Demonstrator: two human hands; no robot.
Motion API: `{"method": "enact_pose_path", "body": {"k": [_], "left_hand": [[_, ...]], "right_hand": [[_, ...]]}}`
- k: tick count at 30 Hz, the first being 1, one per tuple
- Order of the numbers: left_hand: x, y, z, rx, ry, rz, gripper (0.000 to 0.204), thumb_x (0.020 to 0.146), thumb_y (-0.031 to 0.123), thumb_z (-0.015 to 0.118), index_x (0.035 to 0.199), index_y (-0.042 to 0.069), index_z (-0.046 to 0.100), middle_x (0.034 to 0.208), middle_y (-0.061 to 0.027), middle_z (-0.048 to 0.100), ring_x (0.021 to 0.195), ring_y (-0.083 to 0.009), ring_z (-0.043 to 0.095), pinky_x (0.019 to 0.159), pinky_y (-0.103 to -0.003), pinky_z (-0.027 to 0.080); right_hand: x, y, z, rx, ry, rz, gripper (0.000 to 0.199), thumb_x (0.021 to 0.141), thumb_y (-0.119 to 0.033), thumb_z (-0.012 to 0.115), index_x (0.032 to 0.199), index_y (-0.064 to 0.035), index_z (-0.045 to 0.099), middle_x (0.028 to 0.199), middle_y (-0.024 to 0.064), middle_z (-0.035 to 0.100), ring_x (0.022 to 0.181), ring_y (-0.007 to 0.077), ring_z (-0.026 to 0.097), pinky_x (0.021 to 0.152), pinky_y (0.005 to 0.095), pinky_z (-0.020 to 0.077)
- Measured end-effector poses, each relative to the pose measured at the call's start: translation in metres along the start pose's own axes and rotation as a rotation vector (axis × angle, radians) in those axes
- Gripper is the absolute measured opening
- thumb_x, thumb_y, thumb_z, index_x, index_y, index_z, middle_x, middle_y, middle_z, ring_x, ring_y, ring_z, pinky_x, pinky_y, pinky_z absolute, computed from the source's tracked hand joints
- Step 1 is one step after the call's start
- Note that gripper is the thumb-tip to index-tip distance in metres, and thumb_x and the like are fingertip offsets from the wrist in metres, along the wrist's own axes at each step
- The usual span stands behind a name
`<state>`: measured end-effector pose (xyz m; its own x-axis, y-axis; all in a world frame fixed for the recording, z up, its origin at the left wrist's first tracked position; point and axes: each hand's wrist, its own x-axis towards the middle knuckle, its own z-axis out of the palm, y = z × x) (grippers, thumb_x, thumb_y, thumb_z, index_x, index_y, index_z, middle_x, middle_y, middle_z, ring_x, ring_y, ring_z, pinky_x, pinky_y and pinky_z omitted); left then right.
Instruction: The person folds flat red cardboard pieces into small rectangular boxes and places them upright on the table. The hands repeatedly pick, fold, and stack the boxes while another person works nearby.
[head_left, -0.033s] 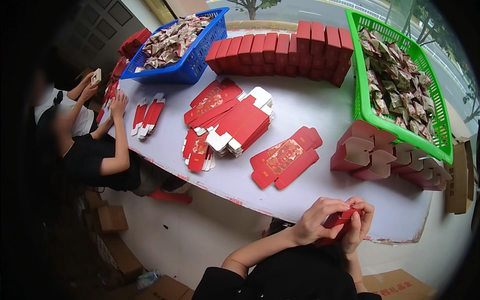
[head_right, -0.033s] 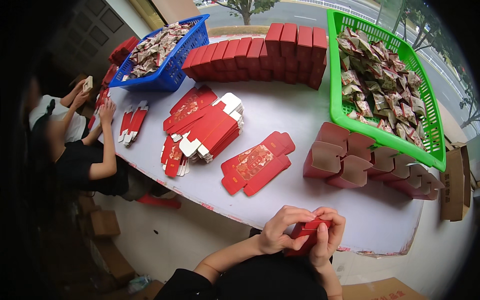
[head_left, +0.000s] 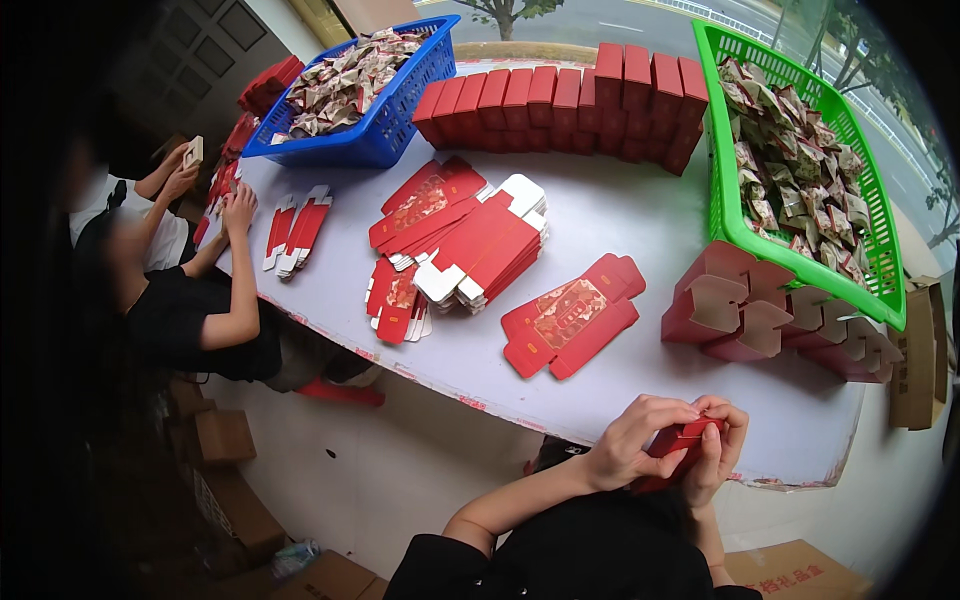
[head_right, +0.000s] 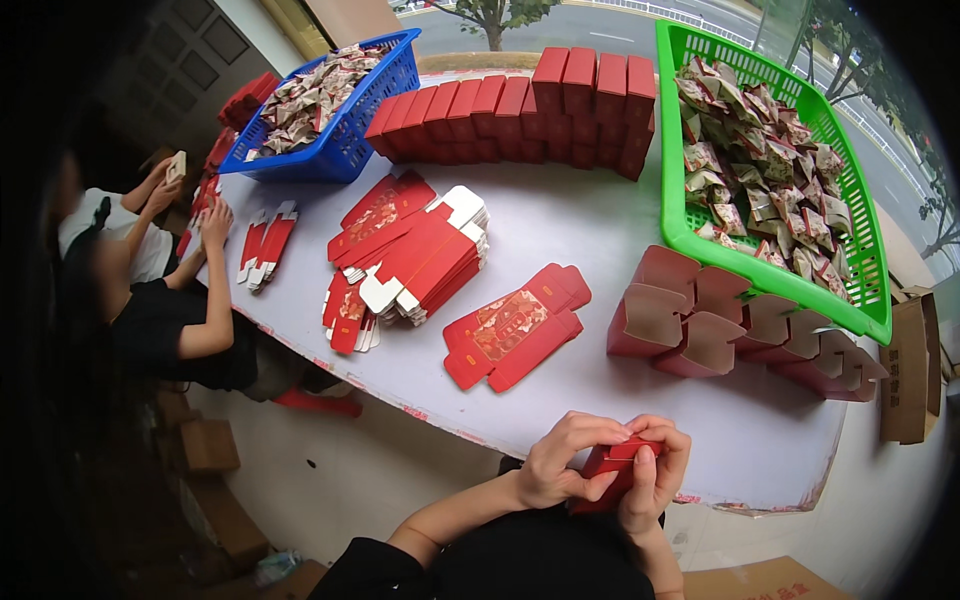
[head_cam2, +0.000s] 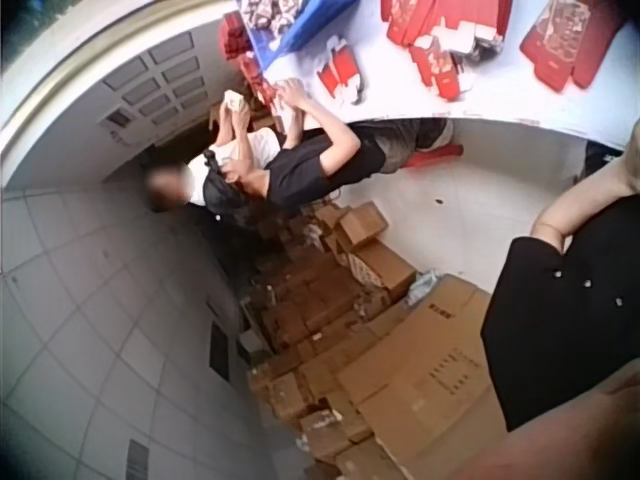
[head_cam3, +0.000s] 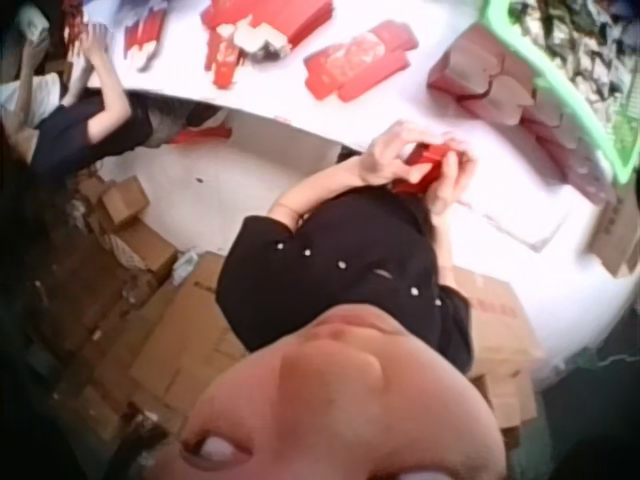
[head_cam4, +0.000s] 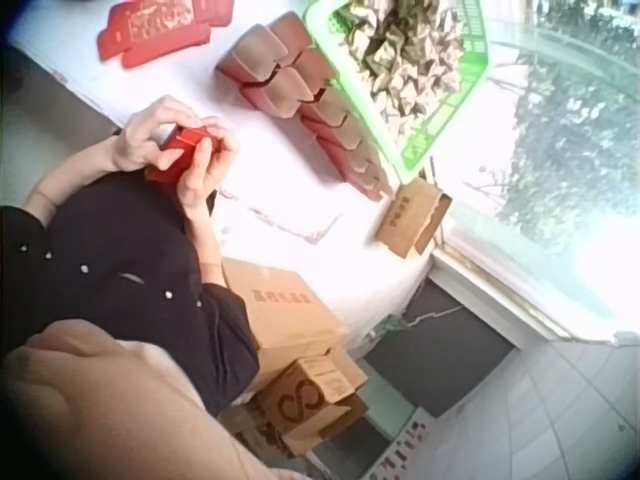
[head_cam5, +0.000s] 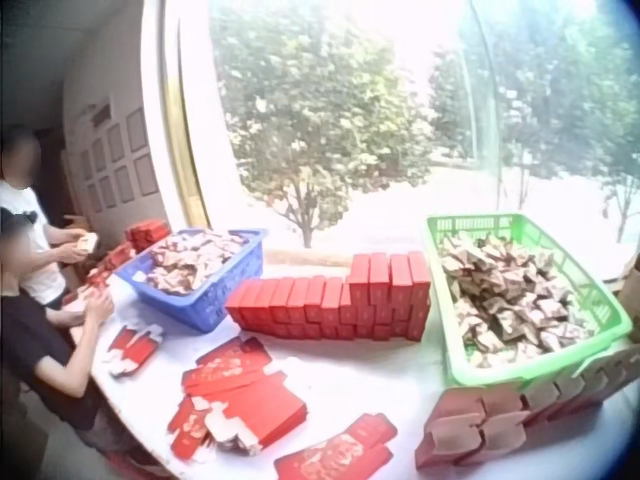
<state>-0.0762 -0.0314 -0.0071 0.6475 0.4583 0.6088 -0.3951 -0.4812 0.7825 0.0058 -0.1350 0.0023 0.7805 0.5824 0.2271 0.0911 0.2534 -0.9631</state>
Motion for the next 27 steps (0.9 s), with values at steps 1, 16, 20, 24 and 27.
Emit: {"method": "enact_pose_path", "body": {"k": [1,16,20,24,27], "left_hand": [[0.0,0.0,0.0,-0.004,0.011,-0.003,0.047,0.068,0.0,0.071,0.112,0.002,0.054,0.109,-0.012,0.059,0.096,-0.025,0.058,0.084,-0.032,0.046],[-0.004,-0.001,-0.003,-0.104,0.034,-0.135,0.026,0.07,0.0,0.069,0.093,0.004,0.06,0.102,-0.0112,0.059,0.09,-0.0226,0.059,0.08,-0.031,0.049],[0.002,0.002,-0.01,-0.109,-0.004,-0.172,0.031,0.069,0.001,0.072,0.098,0.002,0.06,0.106,-0.013,0.056,0.094,-0.0231,0.058,0.082,-0.033,0.05],[0.006,0.01,-0.013,-0.244,-0.033,-0.278,0.034,0.073,0.006,0.072,0.104,0.001,0.058,0.109,-0.0143,0.055,0.098,-0.0241,0.057,0.083,-0.034,0.048],[0.013,0.007,-0.026,-0.033,-0.011,-0.187,0.028,0.08,0.01,0.067,0.105,0.0,0.057,0.11,-0.0145,0.055,0.098,-0.0251,0.056,0.085,-0.034,0.046]], "right_hand": [[-0.001,0.001,0.0,-0.004,-0.008,-0.017,0.016,0.089,-0.014,0.047,0.1,-0.0024,0.044,0.099,0.015,0.051,0.087,0.017,0.046,0.082,0.0297,0.0392],[0.006,-0.006,-0.007,-0.029,-0.241,0.014,0.024,0.081,-0.01,0.06,0.097,-0.0015,0.044,0.101,0.0183,0.052,0.093,0.0236,0.05,0.085,0.0333,0.0407],[0.025,-0.024,-0.037,-0.332,-0.556,0.111,0.038,0.077,-0.006,0.066,0.108,-0.0001,0.047,0.107,0.0154,0.054,0.093,0.0204,0.051,0.086,0.0316,0.0416],[0.029,-0.031,-0.062,-0.263,-0.633,0.252,0.063,0.077,-0.007,0.07,0.131,-0.0011,0.04,0.106,0.01,0.051,0.09,0.0184,0.05,0.084,0.0292,0.0424],[0.025,-0.021,-0.081,-0.002,-0.511,0.187,0.072,0.078,-0.004,0.067,0.14,-0.0038,0.031,0.104,0.0115,0.047,0.095,0.0226,0.05,0.085,0.0334,0.0427]]}}
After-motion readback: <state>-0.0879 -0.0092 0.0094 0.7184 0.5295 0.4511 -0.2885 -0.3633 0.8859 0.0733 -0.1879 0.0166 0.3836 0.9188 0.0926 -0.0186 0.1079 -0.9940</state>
